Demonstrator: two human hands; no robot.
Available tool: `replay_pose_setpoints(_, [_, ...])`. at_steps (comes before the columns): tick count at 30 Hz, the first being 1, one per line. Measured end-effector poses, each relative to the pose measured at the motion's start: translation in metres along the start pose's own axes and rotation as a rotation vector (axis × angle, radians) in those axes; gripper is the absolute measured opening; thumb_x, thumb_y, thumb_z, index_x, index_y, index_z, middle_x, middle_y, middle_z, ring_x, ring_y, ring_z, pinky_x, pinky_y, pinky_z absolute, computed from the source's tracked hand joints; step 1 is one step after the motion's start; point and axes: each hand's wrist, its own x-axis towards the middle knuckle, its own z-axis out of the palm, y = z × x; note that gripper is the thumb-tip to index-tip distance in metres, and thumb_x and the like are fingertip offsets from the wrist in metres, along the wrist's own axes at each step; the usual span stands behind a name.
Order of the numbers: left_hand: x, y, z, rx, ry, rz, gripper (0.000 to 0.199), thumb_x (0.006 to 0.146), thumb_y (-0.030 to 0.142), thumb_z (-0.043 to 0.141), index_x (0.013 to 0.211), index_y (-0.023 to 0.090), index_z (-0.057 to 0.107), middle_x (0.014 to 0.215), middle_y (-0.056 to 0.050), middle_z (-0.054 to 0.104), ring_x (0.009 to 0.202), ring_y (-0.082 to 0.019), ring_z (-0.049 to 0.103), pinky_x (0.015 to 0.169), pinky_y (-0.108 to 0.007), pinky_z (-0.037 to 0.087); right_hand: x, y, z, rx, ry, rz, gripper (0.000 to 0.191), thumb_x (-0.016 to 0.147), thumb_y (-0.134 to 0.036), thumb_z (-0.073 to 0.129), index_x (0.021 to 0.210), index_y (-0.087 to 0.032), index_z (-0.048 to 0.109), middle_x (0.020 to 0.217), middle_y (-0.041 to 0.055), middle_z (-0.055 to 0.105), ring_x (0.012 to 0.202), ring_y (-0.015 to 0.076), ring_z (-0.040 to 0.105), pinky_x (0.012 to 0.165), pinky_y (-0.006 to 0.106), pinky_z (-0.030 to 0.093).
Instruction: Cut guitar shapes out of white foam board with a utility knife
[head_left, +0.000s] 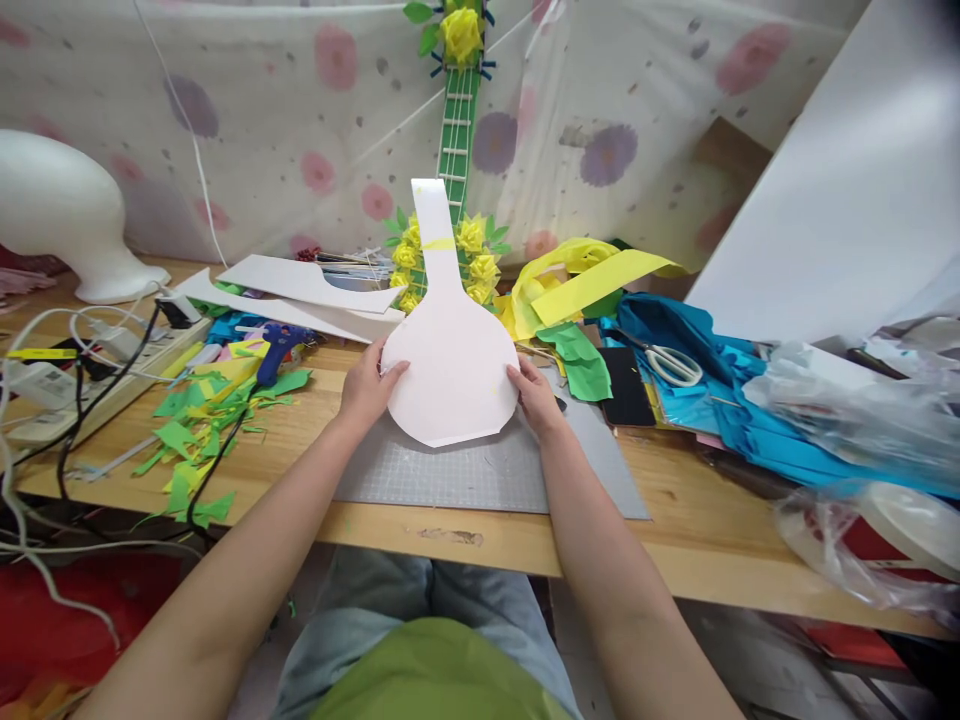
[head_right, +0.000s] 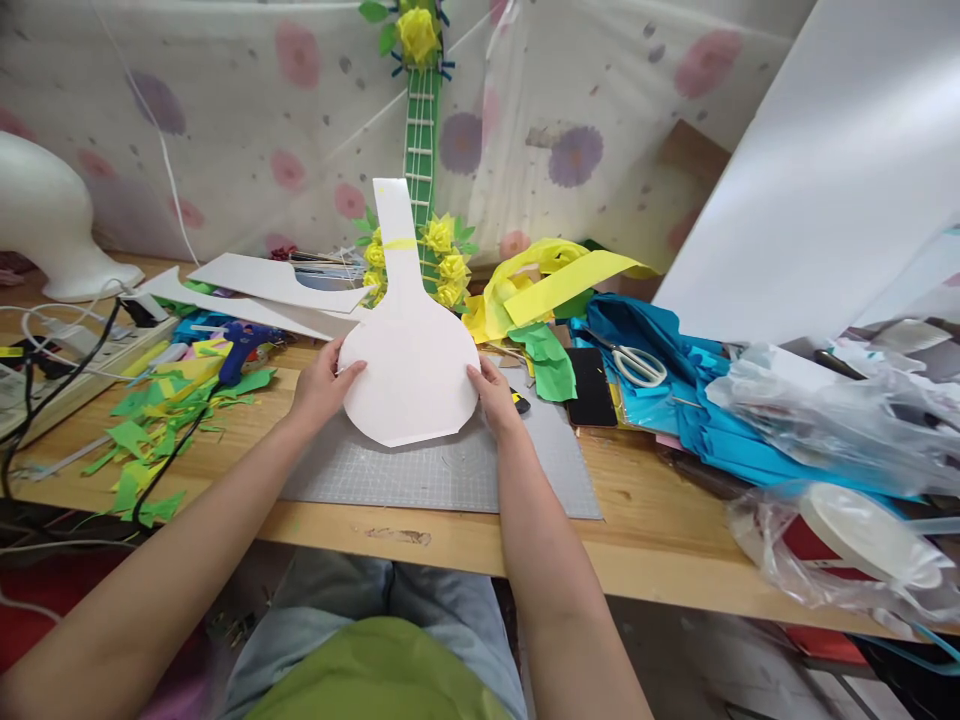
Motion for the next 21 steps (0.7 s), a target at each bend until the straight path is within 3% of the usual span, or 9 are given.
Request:
replay_pose_setpoints(4, [-0.004, -0.012, 0.000, 0.016, -0.027, 0.014, 0.042, 0.085, 0.036, 0.045, 0.122, 0.017, 0.050, 0.087, -0.006, 0.066, 0.076, -0.021, 0.061, 0.068, -0.029, 0.044, 0.001, -0.001, -0.003, -0.008, -0.015, 0.017, 0.045, 0.065, -0.043, 0.065, 0.105, -0.024, 0.060, 0.108, 0.0007, 0.065, 0.094, 0.0184, 0.060, 0.075, 0.030, 0.049])
replay_pose_setpoints(8, [-0.006, -0.020, -0.004, 0.108, -0.052, 0.021, 0.037, 0.088, 0.033, 0.035, 0.116, 0.018, 0.054, 0.081, -0.006, 0.066, 0.074, -0.021, 0.061, 0.067, -0.028, 0.042, 0.002, 0.000, -0.004, 0.013, -0.025, 0.048, 0.048, 0.062, -0.042, 0.067, 0.106, -0.024, 0.061, 0.107, 0.0012, 0.066, 0.094, 0.0198, 0.060, 0.076, 0.032, 0.050])
replay_pose_setpoints(13, [0.000, -0.027, -0.013, 0.091, -0.054, -0.006, 0.035, 0.089, 0.033, 0.033, 0.110, 0.020, 0.057, 0.059, 0.000, 0.059, 0.061, -0.017, 0.058, 0.062, -0.026, 0.041, 0.004, 0.001, -0.009, 0.017, 0.058, 0.079, 0.046, 0.062, -0.042, 0.066, 0.105, -0.026, 0.063, 0.104, 0.0007, 0.067, 0.091, 0.0206, 0.062, 0.077, 0.035, 0.050])
replay_pose_setpoints(17, [0.006, -0.021, -0.016, -0.048, -0.013, -0.048, 0.035, 0.087, 0.041, 0.038, 0.111, 0.020, 0.054, 0.068, 0.000, 0.062, 0.058, -0.014, 0.056, 0.057, -0.024, 0.040, 0.005, 0.000, -0.012, -0.007, 0.047, 0.077, 0.045, 0.063, -0.043, 0.065, 0.105, -0.026, 0.063, 0.103, 0.0009, 0.067, 0.094, 0.0215, 0.061, 0.081, 0.037, 0.049])
replay_pose_setpoints(21, [0.010, -0.008, -0.010, -0.127, -0.074, -0.031, 0.038, 0.085, 0.050, 0.038, 0.097, 0.020, 0.059, 0.083, -0.003, 0.064, 0.069, -0.016, 0.057, 0.061, -0.026, 0.041, 0.002, 0.001, -0.010, -0.022, 0.018, 0.073, 0.045, 0.064, -0.044, 0.066, 0.105, -0.027, 0.063, 0.105, 0.0001, 0.067, 0.093, 0.0206, 0.061, 0.081, 0.035, 0.049])
